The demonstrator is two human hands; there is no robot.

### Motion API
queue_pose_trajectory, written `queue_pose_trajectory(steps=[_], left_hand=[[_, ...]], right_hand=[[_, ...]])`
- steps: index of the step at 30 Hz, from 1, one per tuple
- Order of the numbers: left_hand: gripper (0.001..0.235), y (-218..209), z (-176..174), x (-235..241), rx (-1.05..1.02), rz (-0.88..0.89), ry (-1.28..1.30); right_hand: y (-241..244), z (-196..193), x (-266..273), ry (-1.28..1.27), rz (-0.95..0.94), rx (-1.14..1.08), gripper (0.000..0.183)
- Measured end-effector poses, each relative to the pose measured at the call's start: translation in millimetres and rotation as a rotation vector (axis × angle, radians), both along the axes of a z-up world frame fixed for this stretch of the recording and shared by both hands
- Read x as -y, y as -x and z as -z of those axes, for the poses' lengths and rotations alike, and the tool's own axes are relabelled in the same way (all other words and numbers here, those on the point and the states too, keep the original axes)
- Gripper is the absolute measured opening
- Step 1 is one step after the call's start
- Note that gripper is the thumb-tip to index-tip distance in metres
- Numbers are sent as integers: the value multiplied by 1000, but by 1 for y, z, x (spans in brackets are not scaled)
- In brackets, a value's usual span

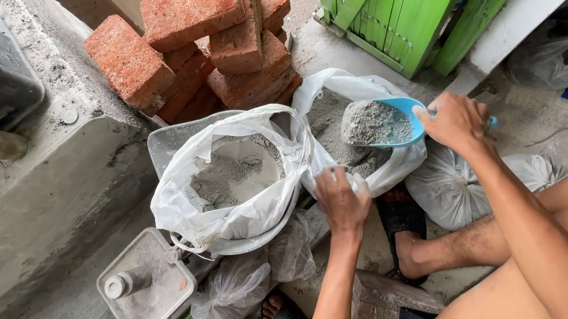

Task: The person scoops cement from a white sack into a bucket using a blue scoop. The person holds the sack open with one hand while scooping with the other.

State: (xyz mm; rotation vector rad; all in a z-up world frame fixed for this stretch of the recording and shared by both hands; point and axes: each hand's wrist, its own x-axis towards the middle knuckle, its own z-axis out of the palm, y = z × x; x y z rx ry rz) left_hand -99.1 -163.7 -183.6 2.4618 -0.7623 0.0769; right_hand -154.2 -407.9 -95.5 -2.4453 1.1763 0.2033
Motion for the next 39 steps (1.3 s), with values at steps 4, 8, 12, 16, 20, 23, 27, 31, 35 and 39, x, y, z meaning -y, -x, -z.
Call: queue_pose_trajectory(steps=[4,8,12,16,20,23,27,31,35,39], left_hand=[[40,-3,4,-4,-73,-193,-123],[56,-17,51,-7,-228,-352,-222],[54,-19,25,-4,-478,-346,-236],[44,-26,36,7,-232,-296,-182],[19,-38,68,18,-212,-173,-227],[20,-36,46,19,-276,-186,-279],[13,-48,51,5,-288,-194,-272],[18,-37,17,9,-227,-219,-283],[39,-24,-33,15,29,-174,-108],[22,-24,-23,17,33,-8,-67]], right_hand=[[-4,55,3,72,-34,-20,38],[-8,43,-11,75,-78,-51,41],[-11,26,-21,144,-125,-101,45],[-15,13,-38,210,-167,-171,47],[-18,-12,-54,116,-221,-186,52],[-19,-1,-48,57,-243,-199,56],[-16,-31,-59,88,-234,-214,43],[-19,8,-36,194,-251,-211,42],[-19,23,-22,233,-238,-220,29],[-16,-45,-51,293,-179,-203,13]])
